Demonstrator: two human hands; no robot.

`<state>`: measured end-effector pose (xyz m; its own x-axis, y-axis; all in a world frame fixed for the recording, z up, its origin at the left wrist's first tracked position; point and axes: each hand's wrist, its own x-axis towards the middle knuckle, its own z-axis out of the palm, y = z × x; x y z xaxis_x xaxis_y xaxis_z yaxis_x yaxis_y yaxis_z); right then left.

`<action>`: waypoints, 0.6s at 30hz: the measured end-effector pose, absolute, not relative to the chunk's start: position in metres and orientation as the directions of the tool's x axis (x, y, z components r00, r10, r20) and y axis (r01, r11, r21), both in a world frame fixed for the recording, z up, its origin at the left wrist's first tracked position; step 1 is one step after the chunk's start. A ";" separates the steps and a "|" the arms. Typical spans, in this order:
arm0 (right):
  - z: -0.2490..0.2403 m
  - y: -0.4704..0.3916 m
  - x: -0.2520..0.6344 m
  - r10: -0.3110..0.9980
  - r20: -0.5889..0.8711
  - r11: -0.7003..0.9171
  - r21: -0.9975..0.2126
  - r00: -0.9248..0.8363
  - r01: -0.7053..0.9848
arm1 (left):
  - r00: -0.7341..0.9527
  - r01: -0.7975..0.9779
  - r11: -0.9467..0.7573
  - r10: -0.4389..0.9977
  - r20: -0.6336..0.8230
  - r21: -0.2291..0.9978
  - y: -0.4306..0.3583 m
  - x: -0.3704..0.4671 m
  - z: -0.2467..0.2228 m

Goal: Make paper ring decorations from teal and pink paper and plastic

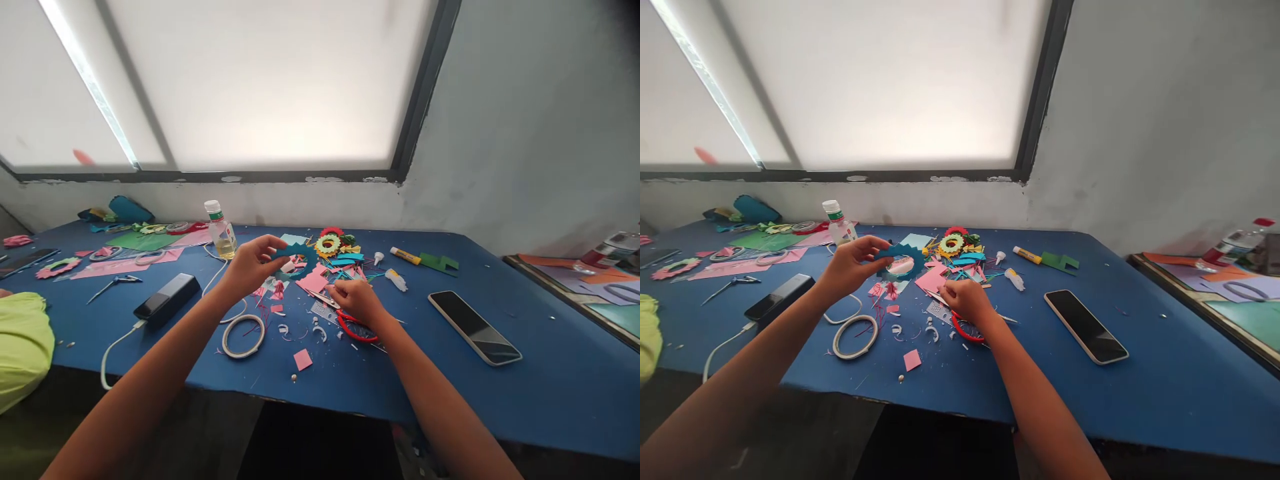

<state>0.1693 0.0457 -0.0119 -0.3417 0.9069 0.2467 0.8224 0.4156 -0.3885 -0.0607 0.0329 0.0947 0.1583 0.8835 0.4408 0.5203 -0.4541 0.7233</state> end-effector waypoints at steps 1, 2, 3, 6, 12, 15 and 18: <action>-0.013 0.045 0.168 0.906 0.239 0.419 -0.391 -0.349 0.819 | 0.162 0.524 -0.469 0.874 0.458 0.711 0.030 -0.060 0.100; -0.014 0.044 0.168 0.906 0.231 0.420 -0.394 -0.354 0.817 | 0.169 0.527 -0.487 0.863 0.476 0.696 0.028 -0.059 0.105; -0.015 0.043 0.168 0.907 0.223 0.418 -0.398 -0.356 0.817 | 0.179 0.526 -0.506 0.852 0.493 0.684 0.025 -0.058 0.110; -0.015 0.043 0.172 0.920 0.210 0.391 -0.412 -0.332 0.823 | 0.203 0.478 -0.536 0.838 0.506 0.696 0.018 -0.059 0.121; -0.018 0.053 0.195 0.956 0.204 0.284 -0.452 -0.212 0.846 | 0.281 0.317 -0.237 0.948 0.147 0.918 0.018 -0.057 0.102; -0.023 0.060 0.205 0.966 0.194 0.242 -0.468 -0.168 0.850 | 0.334 0.357 -0.096 0.942 -0.031 0.929 0.030 -0.051 0.062; -0.028 0.064 0.209 0.973 0.178 0.213 -0.478 -0.144 0.852 | 0.356 0.436 -0.001 0.918 -0.172 0.900 0.047 -0.048 0.018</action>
